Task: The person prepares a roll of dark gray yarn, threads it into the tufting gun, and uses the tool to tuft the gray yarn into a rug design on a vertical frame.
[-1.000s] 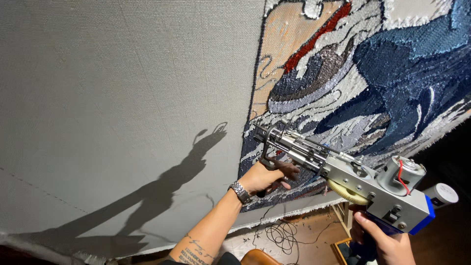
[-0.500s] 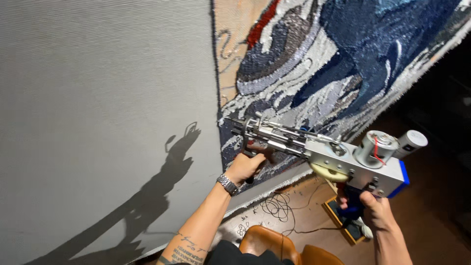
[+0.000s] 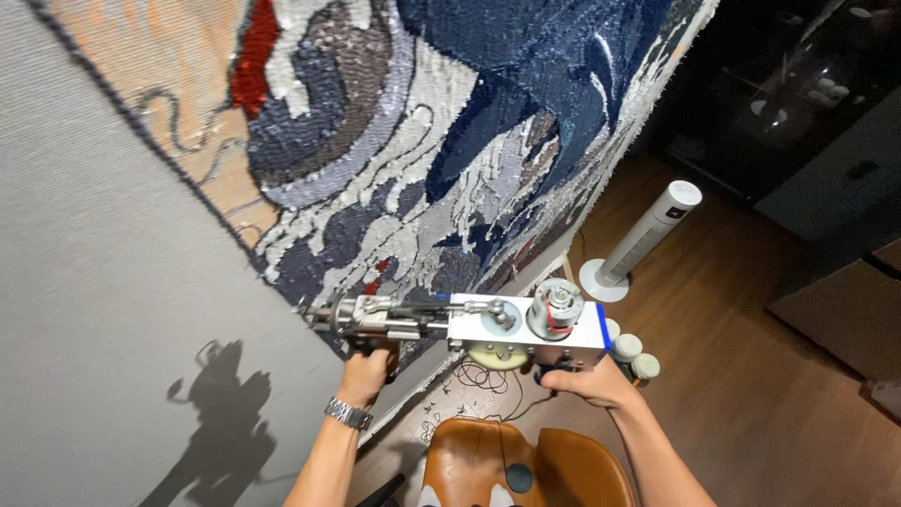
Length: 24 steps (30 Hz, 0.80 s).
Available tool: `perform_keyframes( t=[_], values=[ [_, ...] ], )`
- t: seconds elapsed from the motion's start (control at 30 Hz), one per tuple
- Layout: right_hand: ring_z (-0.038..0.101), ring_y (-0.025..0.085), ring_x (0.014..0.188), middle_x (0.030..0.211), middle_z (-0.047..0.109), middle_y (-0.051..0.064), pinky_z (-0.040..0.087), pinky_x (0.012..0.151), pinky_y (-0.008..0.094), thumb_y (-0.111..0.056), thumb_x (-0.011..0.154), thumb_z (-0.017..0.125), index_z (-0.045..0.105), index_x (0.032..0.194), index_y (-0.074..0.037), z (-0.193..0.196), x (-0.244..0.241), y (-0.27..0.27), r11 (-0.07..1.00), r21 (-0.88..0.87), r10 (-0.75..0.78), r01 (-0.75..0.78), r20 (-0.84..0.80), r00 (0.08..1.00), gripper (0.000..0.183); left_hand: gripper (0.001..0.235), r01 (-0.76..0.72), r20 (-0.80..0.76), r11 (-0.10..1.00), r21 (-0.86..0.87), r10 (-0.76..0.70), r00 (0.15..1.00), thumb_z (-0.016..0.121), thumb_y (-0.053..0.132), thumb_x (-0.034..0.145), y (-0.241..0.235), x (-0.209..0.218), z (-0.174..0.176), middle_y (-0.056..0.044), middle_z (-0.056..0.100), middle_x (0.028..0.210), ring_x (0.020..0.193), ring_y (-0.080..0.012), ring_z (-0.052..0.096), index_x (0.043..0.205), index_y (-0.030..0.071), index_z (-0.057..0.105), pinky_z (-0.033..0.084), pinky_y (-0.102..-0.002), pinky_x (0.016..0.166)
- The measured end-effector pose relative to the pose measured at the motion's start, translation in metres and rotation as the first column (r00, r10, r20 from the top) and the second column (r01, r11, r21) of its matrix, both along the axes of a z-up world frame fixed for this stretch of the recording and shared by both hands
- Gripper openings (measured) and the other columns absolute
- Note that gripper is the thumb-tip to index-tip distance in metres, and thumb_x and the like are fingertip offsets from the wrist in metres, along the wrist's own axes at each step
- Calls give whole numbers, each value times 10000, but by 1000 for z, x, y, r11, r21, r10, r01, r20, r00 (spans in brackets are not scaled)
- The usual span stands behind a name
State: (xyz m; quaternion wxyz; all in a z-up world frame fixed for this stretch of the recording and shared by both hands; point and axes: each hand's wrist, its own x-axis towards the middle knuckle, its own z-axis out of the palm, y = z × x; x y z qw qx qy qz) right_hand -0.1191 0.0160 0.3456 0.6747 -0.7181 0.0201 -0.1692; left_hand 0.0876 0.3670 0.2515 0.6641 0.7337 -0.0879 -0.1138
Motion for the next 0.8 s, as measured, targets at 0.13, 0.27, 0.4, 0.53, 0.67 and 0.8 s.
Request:
perform_keyframes(
  t=[0.13, 0.27, 0.4, 0.53, 0.67, 0.8],
  values=[
    [545, 248, 1220, 1342, 701, 259, 472, 1056, 575, -29, 558, 1064, 658, 1327, 77, 25, 8, 14, 993, -78, 81, -87, -77, 994, 876, 281, 12, 289, 986, 167, -60, 955, 621, 91, 958, 2, -23, 76, -407, 710, 896, 1001, -460, 724, 947, -159, 748, 462, -597, 1082],
    [538, 289, 1311, 1412, 643, 266, 432, 1112, 578, -66, 573, 1067, 592, 1392, 82, -2, 19, -1, 998, -31, 54, -57, -104, 993, 958, 249, -109, 169, 994, 12, 106, 980, 689, 92, 946, -15, -40, 54, -103, 661, 651, 679, -192, 602, 728, -11, 750, 567, -466, 809],
    [465, 330, 1419, 1565, 501, 236, 373, 1189, 549, -249, 633, 1036, 418, 1529, 35, -106, 35, -48, 987, 162, 18, -5, -77, 997, 1125, 346, -132, 16, 967, -219, 139, 990, 656, 21, 887, -55, -62, 31, -34, 494, 452, 391, -121, 484, 557, 97, 586, 455, -284, 433],
    [465, 306, 1408, 1580, 466, 222, 400, 1165, 542, -407, 754, 888, 369, 1563, 12, -134, 47, -82, 948, 317, -4, 1, 10, 1000, 1049, 408, -80, -50, 961, -263, 70, 996, 621, -31, 917, -84, -59, -31, -36, 420, 424, 340, -138, 426, 535, 81, 531, 430, -293, 402],
    [611, 228, 1089, 1350, 610, 170, 537, 841, 389, -719, 930, 525, 459, 1492, -22, -149, 54, -99, 899, 436, -74, 36, 69, 995, 898, 403, -12, -18, 964, -265, 7, 1000, 655, -8, 930, -106, -58, -67, -35, 448, 425, 378, -121, 452, 545, 78, 574, 458, -283, 446],
    [573, 231, 1253, 1449, 580, 157, 482, 1104, 416, -802, 925, 394, 454, 1545, 13, -188, 52, -116, 884, 455, -138, 107, 36, 990, 1026, 352, 91, -37, 983, -159, -98, 994, 691, 39, 907, -124, -56, -102, -32, 518, 441, 422, -112, 479, 566, 99, 631, 443, -275, 481]
  ],
)
